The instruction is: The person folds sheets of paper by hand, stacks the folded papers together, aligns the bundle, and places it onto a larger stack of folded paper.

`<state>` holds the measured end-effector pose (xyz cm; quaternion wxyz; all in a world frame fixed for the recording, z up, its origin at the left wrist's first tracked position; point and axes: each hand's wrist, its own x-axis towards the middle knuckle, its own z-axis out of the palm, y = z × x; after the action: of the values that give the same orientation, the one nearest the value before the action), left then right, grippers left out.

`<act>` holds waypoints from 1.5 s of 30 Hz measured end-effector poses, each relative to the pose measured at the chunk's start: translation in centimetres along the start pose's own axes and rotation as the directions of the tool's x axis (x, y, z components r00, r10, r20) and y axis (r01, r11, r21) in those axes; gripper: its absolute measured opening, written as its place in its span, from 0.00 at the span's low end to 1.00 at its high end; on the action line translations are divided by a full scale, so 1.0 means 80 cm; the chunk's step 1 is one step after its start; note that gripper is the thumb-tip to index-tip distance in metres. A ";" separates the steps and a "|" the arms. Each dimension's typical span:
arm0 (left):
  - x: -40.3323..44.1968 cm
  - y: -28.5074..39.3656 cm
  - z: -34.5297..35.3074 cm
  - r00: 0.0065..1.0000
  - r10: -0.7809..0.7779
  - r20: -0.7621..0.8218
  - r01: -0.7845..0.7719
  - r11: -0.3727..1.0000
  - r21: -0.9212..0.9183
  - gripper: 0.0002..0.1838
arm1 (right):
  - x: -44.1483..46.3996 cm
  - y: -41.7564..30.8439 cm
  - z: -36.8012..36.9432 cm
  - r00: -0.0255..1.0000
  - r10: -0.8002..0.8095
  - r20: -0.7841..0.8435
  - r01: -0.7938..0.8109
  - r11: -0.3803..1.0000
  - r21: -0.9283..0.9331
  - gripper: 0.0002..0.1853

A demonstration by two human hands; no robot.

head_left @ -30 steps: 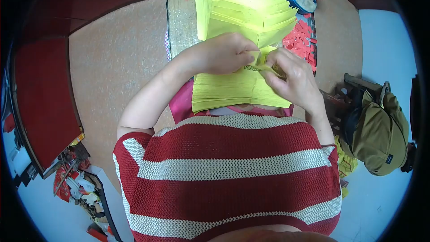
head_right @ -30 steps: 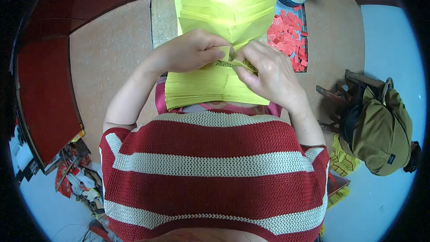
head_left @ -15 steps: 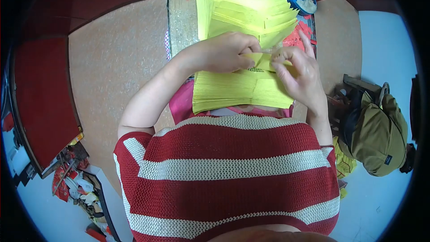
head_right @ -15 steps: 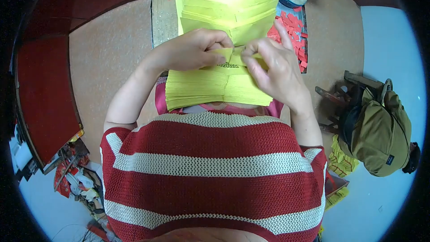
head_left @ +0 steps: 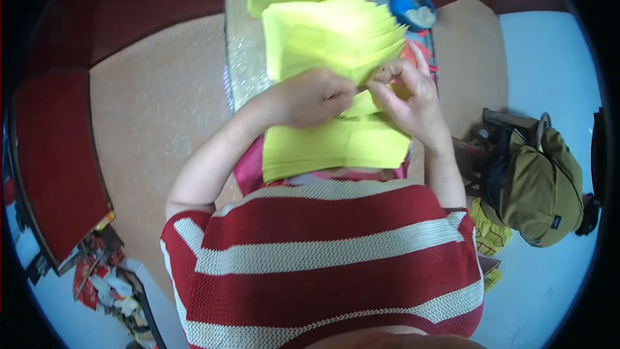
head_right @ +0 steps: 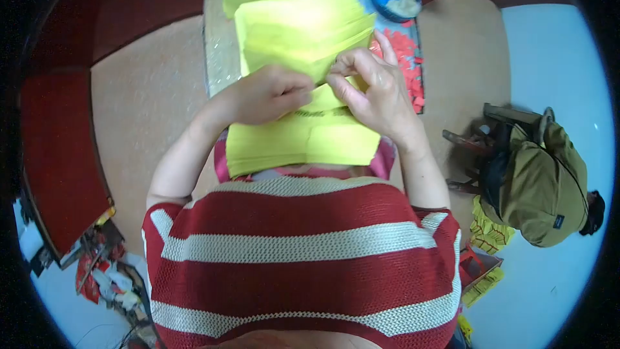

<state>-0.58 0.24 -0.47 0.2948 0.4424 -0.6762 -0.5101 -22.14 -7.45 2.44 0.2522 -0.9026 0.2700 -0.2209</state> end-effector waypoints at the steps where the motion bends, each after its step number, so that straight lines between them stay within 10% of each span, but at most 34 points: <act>1: 0.001 0.001 0.000 0.999 -0.030 0.028 0.030 0.999 0.014 0.10 | 0.001 0.016 -0.006 1.000 -0.003 -0.013 0.003 0.999 -0.035 0.07; 4: 0.002 0.003 -0.001 0.997 -0.069 0.039 0.069 0.997 -0.023 0.09 | 0.014 0.099 -0.012 0.882 0.359 -0.305 -0.285 0.922 0.261 0.09; 7: 0.007 0.018 -0.008 0.982 -0.179 0.063 0.183 0.982 -0.054 0.09 | 0.021 0.187 -0.020 0.850 0.382 -0.364 -0.360 0.924 0.128 0.13; 9: 0.010 0.029 -0.016 0.962 -0.267 0.062 0.271 0.960 -0.069 0.09 | 0.026 0.207 -0.016 0.926 0.305 -0.221 -0.363 0.878 -0.311 0.17; 15: 0.004 0.065 -0.027 0.894 0.155 -0.420 0.052 0.896 0.441 0.10 | 0.044 0.228 0.001 0.956 0.239 -0.172 -0.294 0.740 -0.605 0.20; 17: -0.007 0.084 -0.027 0.977 -0.036 -0.209 0.039 0.999 0.012 0.12 | 0.053 0.229 -0.005 0.943 0.320 -0.090 -0.300 0.704 -0.644 0.18; 21: -0.002 0.031 -0.020 0.914 -0.156 0.374 0.127 0.987 0.103 0.21 | 0.064 0.226 -0.018 0.942 0.334 -0.018 -0.261 0.701 -0.663 0.16; 24: 0.001 -0.019 -0.013 0.871 -0.280 0.405 0.360 0.923 -0.137 0.26 | 0.062 0.231 -0.018 0.945 0.327 0.005 -0.242 0.711 -0.661 0.15; 35: -0.009 -0.033 0.020 0.920 -0.313 0.237 0.321 0.947 0.002 0.28 | 0.045 0.245 -0.013 0.991 0.077 -0.107 -0.130 0.676 -0.726 0.18; 39: -0.006 -0.029 0.023 0.937 -0.313 0.154 0.324 0.945 -0.049 0.23 | 0.044 0.181 -0.040 0.965 0.202 -0.165 -0.261 0.739 -0.621 0.18; 41: -0.004 -0.022 0.020 0.938 -0.319 0.137 0.330 0.942 -0.065 0.21 | 0.032 0.127 -0.057 0.944 0.276 -0.180 -0.296 0.950 -0.100 0.11; 44: -0.004 -0.012 0.015 0.953 -0.289 0.085 0.291 0.956 -0.012 0.18 | -0.002 0.039 -0.062 0.970 0.172 0.170 -0.235 0.836 0.496 0.05; 45: -0.005 -0.012 0.015 0.952 -0.292 0.093 0.295 0.955 -0.015 0.18 | -0.010 0.016 -0.060 0.937 0.126 0.327 -0.267 0.860 0.434 0.07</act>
<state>-1.12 1.06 -1.75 0.1915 0.5104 -0.6079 -0.5773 -25.78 -9.53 5.25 0.5219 -0.8035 0.2603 -0.1195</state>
